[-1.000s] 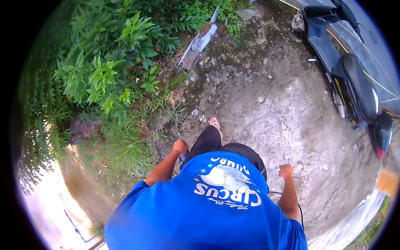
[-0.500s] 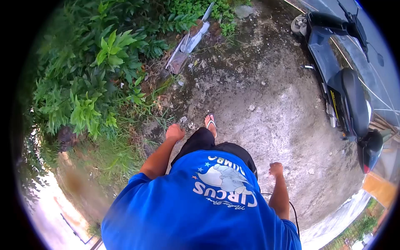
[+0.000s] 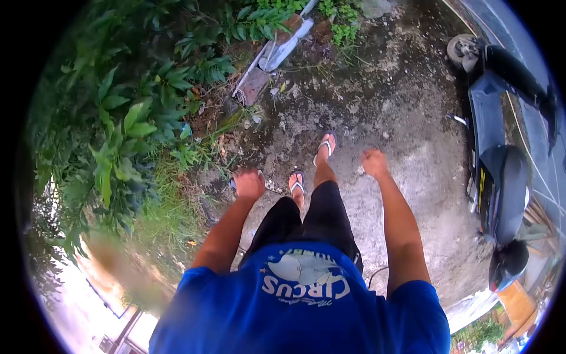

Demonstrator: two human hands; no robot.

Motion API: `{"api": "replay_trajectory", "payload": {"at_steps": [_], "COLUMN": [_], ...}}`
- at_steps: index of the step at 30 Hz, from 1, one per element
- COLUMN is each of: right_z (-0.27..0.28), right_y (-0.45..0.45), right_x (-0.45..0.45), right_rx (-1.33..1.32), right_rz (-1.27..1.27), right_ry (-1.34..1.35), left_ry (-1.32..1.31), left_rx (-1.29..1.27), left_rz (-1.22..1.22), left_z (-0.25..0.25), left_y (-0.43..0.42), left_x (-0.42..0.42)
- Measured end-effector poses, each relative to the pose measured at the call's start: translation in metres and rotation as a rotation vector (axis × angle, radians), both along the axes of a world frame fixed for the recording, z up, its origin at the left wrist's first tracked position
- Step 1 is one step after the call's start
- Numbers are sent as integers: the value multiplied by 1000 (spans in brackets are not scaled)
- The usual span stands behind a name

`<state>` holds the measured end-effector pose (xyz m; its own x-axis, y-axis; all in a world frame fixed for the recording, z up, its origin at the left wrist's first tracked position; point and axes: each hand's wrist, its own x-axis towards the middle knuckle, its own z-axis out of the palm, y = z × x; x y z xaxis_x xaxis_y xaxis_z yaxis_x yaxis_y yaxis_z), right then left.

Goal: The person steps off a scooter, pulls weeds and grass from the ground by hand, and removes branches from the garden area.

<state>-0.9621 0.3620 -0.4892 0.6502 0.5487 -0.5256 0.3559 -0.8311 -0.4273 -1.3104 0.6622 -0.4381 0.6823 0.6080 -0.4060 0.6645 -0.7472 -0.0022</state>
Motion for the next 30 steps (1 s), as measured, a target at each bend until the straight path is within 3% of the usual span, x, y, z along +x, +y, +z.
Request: {"api": "replay_trajectory", "payload": {"at_steps": [3,7,9,13,17,18,22,26,30], "right_z": [-35,-94,-95,-149,-240,-260,-350,-420,-488], "right_y": [107,230,285,369,430,448,497,541,564], "right_x": [41,95,107,125,142,151,170,175,152], "right_rx": [89,-2,-16,-69,-44,-56,-118,-156,73], "right_rz": [116,351,412,431,453,478,479,364,169], "right_ry": [-29,-2,-29,-2,-128,-185,-428,-253,252], "left_ry": [-22,-35,-44,-113,-82,-154,-140,-135,-115], "left_rx": [37,31,3,-56,-155,-68,-109,-96,-172], "left_rz": [15,93,165,225,312,319,268,270,299], "left_z": [-24,-54,-69,-123,-157,-154,-156,-167,-167], "left_y": [7,15,16,8,12,28,76,109,125], "left_x": [24,55,63,57,52,63,57,67,72]}}
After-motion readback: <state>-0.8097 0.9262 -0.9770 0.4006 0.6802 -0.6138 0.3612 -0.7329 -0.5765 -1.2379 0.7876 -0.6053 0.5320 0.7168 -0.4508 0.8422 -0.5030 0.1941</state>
